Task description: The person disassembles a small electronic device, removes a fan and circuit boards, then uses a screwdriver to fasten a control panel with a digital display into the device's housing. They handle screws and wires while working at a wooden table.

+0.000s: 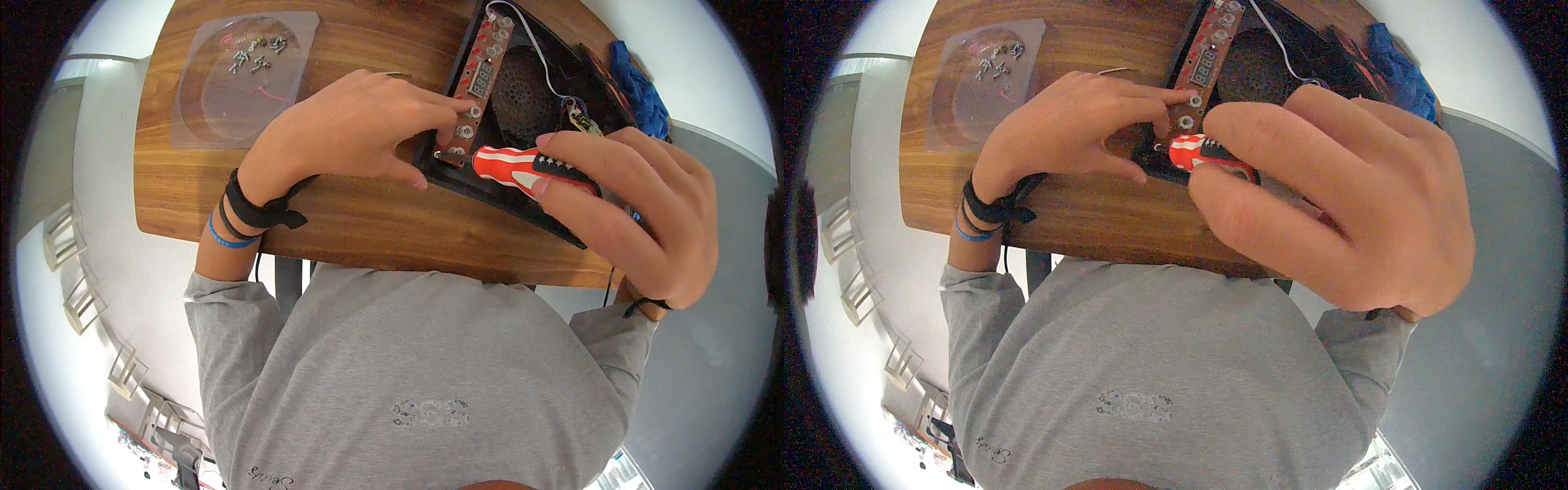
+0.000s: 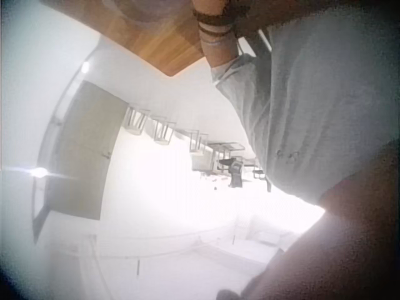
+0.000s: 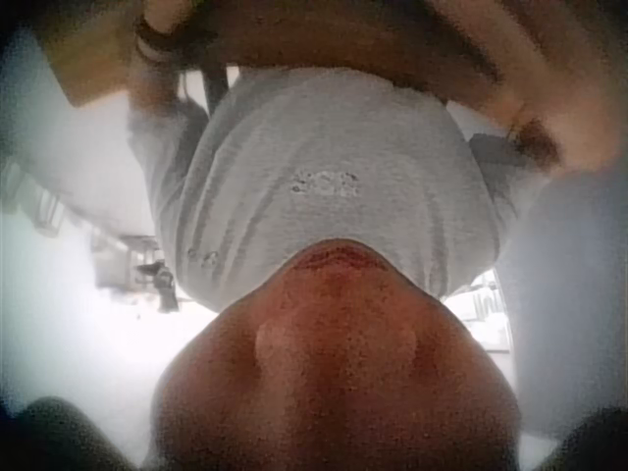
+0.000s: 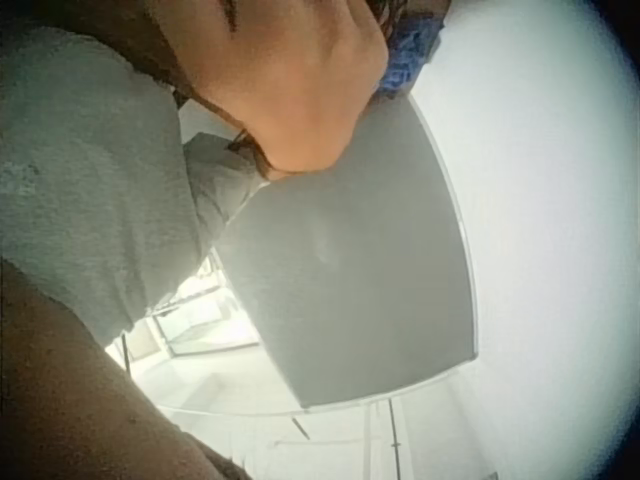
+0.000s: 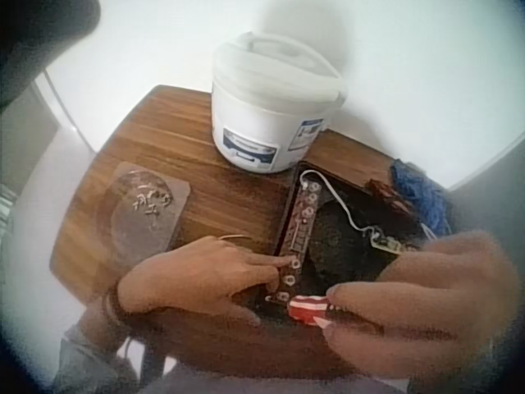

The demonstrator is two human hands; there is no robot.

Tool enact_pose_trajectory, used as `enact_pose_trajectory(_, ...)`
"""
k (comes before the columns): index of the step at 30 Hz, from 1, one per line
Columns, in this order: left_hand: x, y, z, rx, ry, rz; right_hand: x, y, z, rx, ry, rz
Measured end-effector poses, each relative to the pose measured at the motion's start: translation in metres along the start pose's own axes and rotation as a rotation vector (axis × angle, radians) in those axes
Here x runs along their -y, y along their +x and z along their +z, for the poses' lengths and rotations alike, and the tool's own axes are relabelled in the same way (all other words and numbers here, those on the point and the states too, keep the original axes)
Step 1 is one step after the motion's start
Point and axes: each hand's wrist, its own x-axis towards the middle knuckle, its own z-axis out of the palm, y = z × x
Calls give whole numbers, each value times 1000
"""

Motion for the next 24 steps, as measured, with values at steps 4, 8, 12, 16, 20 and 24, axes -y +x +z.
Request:
enact_pose_trajectory(4, -2, 0, -2, 12, 11, -17, 0, 2, -1, 18, 9, 3)
enact_pose_trajectory(8, -1, 1, -2, 7, -4, 1, 1, 1, 0, 14, 0, 18)
enact_pose_trajectory(12, -3, 0, -4, 3, -7, -6, 4, 1, 0, 18, -47, 82)
enact_pose_trajectory(16, -3, 0, -2, -20, 12, 11, 3, 2, -3, 62, -86, 136)
enact_pose_trajectory(20, -4, 0, -4, -20, 19, 28, 4, 3, -3, 84, -96, 196)
enact_pose_trajectory(24, -3, -1, -4, -30, 15, 39, 4, 5, -7, 134, -113, 241)
